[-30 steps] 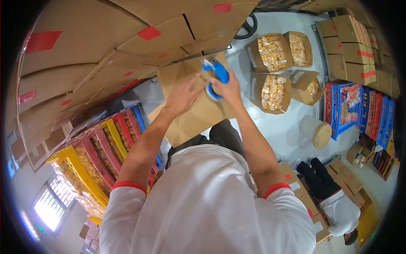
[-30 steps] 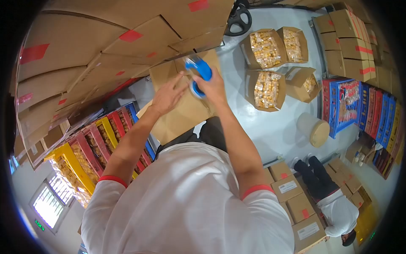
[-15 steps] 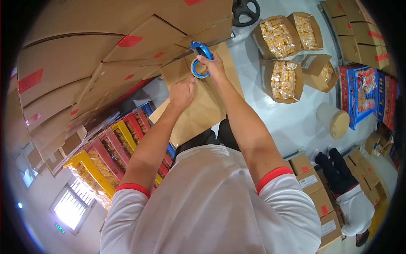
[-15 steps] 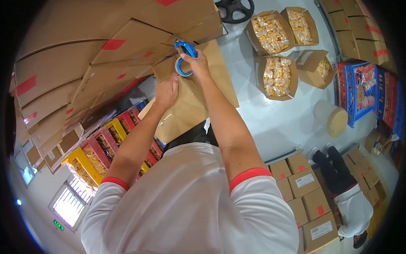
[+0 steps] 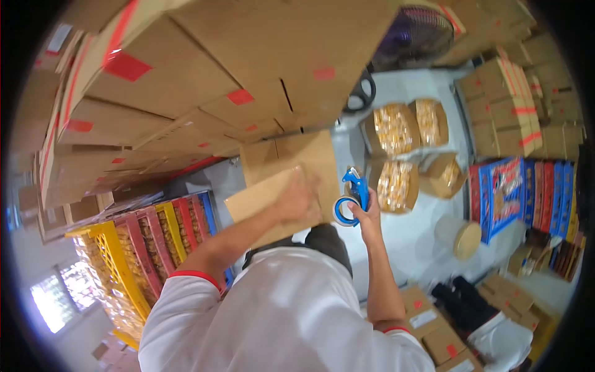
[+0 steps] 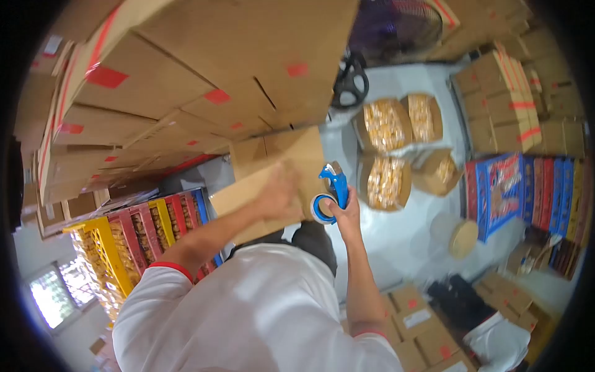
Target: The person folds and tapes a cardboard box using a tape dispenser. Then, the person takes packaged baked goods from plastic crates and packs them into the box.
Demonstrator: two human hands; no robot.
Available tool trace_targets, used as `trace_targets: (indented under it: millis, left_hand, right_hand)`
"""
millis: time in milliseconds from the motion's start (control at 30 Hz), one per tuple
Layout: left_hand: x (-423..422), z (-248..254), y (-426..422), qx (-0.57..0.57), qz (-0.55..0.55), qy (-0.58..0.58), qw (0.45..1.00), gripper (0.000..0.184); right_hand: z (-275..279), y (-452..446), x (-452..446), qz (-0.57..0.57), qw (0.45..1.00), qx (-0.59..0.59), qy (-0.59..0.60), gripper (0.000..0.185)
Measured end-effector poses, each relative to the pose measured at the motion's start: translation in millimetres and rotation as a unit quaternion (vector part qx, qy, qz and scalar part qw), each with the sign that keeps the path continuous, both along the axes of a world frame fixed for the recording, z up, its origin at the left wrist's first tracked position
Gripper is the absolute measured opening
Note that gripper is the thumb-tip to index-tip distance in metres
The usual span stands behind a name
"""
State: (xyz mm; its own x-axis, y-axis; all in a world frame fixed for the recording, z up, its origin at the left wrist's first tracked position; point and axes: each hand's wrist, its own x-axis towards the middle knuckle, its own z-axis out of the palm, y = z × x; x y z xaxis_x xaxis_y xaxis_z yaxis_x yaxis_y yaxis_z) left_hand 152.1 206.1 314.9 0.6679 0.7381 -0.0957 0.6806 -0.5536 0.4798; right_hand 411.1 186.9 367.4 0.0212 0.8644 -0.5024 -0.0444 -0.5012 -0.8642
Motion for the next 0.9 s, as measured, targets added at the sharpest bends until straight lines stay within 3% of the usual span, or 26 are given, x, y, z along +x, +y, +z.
trace_targets:
  millis: [67, 133, 200, 233, 267, 300, 333, 400, 467, 500, 567, 633, 733, 767, 800, 833, 867, 900]
  left_hand:
    - [17, 13, -27, 0.007, -0.067, 0.037, 0.997, 0.054]
    - [33, 12, -37, -0.051, -0.13, 0.089, 0.986, 0.037]
    - [36, 2, -50, -0.02, -0.122, 0.054, 0.991, 0.031]
    - [35, 1, -53, 0.0, -0.124, 0.025, 0.992, 0.025]
    - [32, 15, -56, -0.003, -0.14, 0.075, 0.987, 0.025]
    - [27, 14, -62, 0.005, -0.132, 0.072, 0.989, 0.025]
    - [22, 7, -72, 0.005, -0.064, 0.006, 0.998, 0.03]
    - [-2, 14, -82, 0.008, 0.008, -0.065, 0.998, 0.036]
    - [-48, 48, -88, -0.023, 0.185, -0.081, 0.979, 0.049]
    - [-71, 37, -98, 0.012, 0.254, -0.09, 0.963, 0.053]
    - [-114, 30, -113, 0.028, 0.397, -0.108, 0.911, 0.061]
    - [-154, 19, -123, 0.0, 0.513, -0.152, 0.845, 0.067]
    - [-194, -47, -141, -0.082, 0.613, -0.28, 0.734, 0.067]
    - [-200, -52, -140, -0.161, 0.639, -0.328, 0.676, 0.069]
    - [-205, -57, -140, -0.236, 0.661, -0.372, 0.607, 0.071]
    - [-204, -55, -148, -0.252, 0.668, -0.367, 0.597, 0.071]
    - [-201, -40, -148, -0.294, 0.672, -0.411, 0.541, 0.07]
    - [-198, -20, -140, -0.327, 0.672, -0.457, 0.483, 0.07]
  right_hand:
    - [51, 42, -15, 0.078, 0.972, 0.195, -0.107, 0.073]
    - [154, 85, -54, 0.155, 0.944, 0.258, -0.136, 0.078]
    - [238, 116, -94, 0.205, 0.903, 0.345, -0.155, 0.082]
    - [267, 131, -113, 0.192, 0.869, 0.421, -0.174, 0.078]
    - [292, 147, -131, 0.177, 0.83, 0.494, -0.19, 0.074]
    - [315, 164, -149, 0.161, 0.826, 0.511, -0.173, 0.067]
    - [339, 181, -165, 0.146, 0.822, 0.527, -0.157, 0.06]
    - [393, 217, -186, 0.178, 0.809, 0.459, -0.32, 0.047]
    - [394, 282, -210, 0.187, 0.832, 0.49, -0.179, 0.05]
    - [393, 327, -213, 0.199, 0.827, 0.472, -0.23, 0.051]
    - [392, 385, -216, 0.212, 0.818, 0.455, -0.282, 0.053]
    - [390, 408, -225, 0.196, 0.878, 0.339, -0.274, 0.056]
    - [402, 400, -231, 0.113, 0.85, 0.32, -0.403, 0.063]
    - [406, 389, -231, 0.095, 0.841, 0.319, -0.426, 0.068]
    - [409, 384, -215, 0.086, 0.761, 0.452, -0.458, 0.06]
    - [410, 374, -203, 0.08, 0.661, 0.577, -0.473, 0.053]
    - [405, 280, -228, 0.022, 0.676, 0.636, -0.371, 0.047]
    - [388, 224, -236, -0.013, 0.685, 0.643, -0.342, 0.044]
